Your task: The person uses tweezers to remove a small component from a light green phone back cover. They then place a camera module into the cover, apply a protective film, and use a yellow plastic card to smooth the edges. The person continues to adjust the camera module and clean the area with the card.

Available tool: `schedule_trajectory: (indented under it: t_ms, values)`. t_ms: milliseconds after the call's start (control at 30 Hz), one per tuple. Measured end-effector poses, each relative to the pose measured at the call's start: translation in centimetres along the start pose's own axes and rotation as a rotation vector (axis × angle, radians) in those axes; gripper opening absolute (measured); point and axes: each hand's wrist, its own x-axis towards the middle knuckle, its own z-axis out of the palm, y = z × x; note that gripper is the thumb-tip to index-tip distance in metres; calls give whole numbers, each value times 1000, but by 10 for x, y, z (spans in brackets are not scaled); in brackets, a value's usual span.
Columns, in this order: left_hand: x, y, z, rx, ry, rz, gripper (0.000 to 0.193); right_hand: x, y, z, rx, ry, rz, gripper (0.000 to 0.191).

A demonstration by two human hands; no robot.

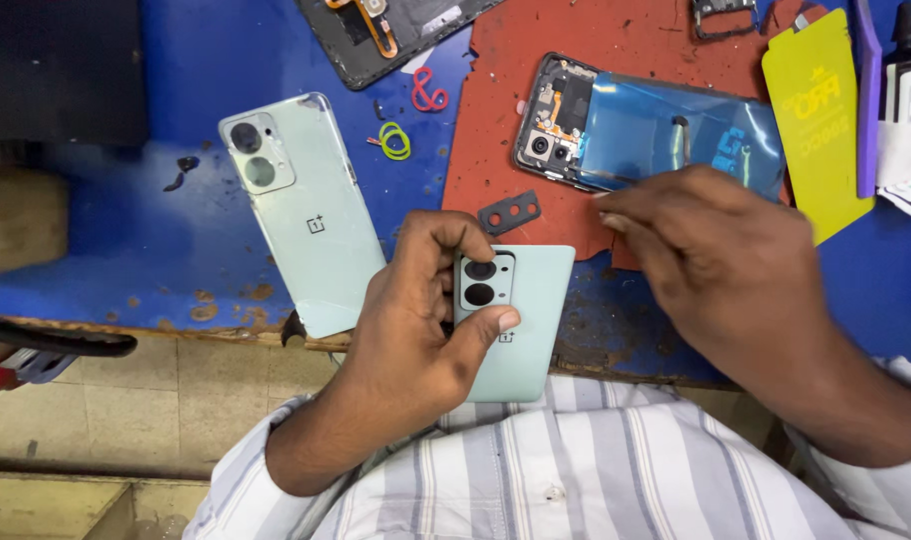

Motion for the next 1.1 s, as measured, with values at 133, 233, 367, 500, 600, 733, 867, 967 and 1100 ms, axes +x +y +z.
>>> schedule_trajectory:
  t_ms: [133, 233, 367, 500, 600, 733, 867, 967, 1100]
  values:
    - [2, -1, 0, -23, 3, 27, 44, -8, 7, -15, 82, -17, 319, 9]
    - [2, -1, 0, -41, -4, 13, 45, -11, 12, -14, 81, -53, 301, 9]
    - [2, -3, 1, -66, 2, -24, 44, -11, 11, -3, 191, -91, 291, 11]
    - [1, -4, 0, -67, 2, 0, 44, -7, 2, 9, 118, -35, 103, 12]
    - [-1, -4, -2, -64, 1, -2, 44, -5, -4, 16, -32, 59, -53, 15]
    - [-2, -6, -2, -82, 2, -1, 44, 0, -9, 18, -141, 168, -123, 17]
    - [-2, -7, -3, -68, -12, 17, 43, -10, -6, -5, -129, 91, 105, 9]
    - [-1, -6, -3, -55, -4, 35, 44, -36, 6, -26, -234, 24, 210, 12]
    - [0, -4, -3, -40, 3, 22, 43, -70, 34, -23, -509, -19, 205, 28]
